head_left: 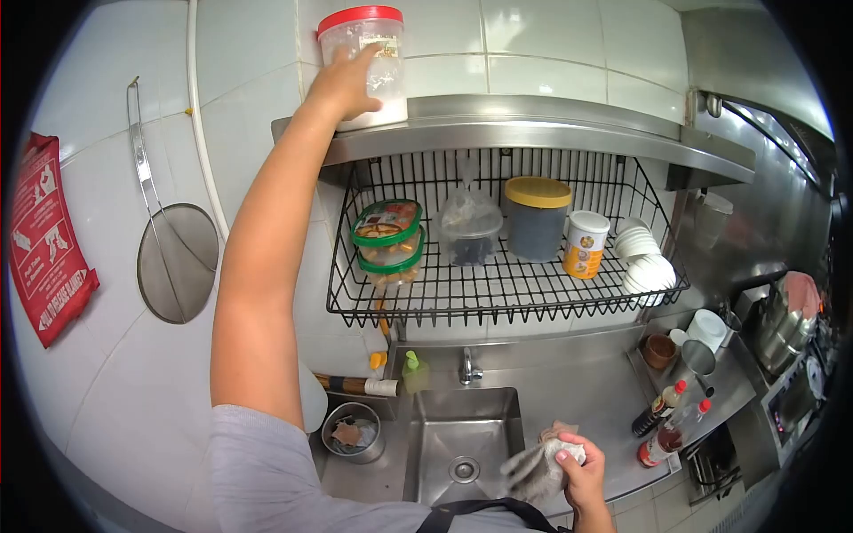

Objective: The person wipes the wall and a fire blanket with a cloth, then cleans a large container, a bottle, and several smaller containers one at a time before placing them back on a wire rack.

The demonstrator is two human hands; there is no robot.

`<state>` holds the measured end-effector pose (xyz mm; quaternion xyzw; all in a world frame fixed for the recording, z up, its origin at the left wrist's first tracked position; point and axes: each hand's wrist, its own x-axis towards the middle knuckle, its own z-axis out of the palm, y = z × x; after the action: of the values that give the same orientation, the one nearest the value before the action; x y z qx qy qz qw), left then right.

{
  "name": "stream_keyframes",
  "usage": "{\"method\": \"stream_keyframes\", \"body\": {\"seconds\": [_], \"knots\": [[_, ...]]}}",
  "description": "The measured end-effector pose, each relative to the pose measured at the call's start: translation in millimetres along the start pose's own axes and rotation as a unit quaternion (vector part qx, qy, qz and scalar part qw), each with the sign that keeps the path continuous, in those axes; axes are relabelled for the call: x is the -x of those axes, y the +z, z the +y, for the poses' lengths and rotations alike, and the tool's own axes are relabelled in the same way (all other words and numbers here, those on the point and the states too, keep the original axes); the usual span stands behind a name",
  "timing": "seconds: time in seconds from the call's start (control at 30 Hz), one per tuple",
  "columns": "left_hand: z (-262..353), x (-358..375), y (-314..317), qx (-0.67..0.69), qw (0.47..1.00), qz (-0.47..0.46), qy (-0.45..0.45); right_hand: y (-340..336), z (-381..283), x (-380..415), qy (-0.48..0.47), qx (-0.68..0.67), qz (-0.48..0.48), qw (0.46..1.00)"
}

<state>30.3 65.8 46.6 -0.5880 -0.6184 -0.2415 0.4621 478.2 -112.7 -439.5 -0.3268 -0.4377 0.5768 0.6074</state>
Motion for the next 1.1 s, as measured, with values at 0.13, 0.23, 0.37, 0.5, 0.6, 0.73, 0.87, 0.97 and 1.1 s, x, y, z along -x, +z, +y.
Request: {"method": "stream_keyframes", "body": {"seconds": [0.13,0.23,0.37,0.5,0.6,0.73,0.87,0.97,1.1], "knots": [[5,-11,-5,-0.007,0.994,-0.096,-0.044,-15,18,15,0.052,0.027,0.064,0.996],[-23,-34,26,-0.032,0.983,-0.168,-0.073,-19,31,22,0.053,0.037,0.081,0.995],[-13,-33,16,0.061,0.987,-0.112,-0.102,-6,27,28,0.083,0.031,0.056,0.994],[36,-11,-2,-0.133,0.964,-0.213,-0.086,-2,39,28,0.082,0.058,0.024,0.995],[-4,-20,19,-0.027,0.978,-0.201,-0.055,4,42,27,0.085,0.076,0.001,0.993],[-25,-15,16,0.03,0.98,-0.198,-0.021,14,41,34,0.101,0.059,-0.01,0.993],[-2,-8,25,-0.045,0.993,-0.105,-0.028,-4,56,45,0.085,0.119,-0.03,0.989],[-15,-19,33,-0.093,0.984,-0.135,0.069,-9,50,48,0.082,0.184,-0.011,0.979],[-119,-98,107,0.044,0.974,-0.208,0.072,-15,31,47,-0.047,0.325,-0.038,0.944]]}}
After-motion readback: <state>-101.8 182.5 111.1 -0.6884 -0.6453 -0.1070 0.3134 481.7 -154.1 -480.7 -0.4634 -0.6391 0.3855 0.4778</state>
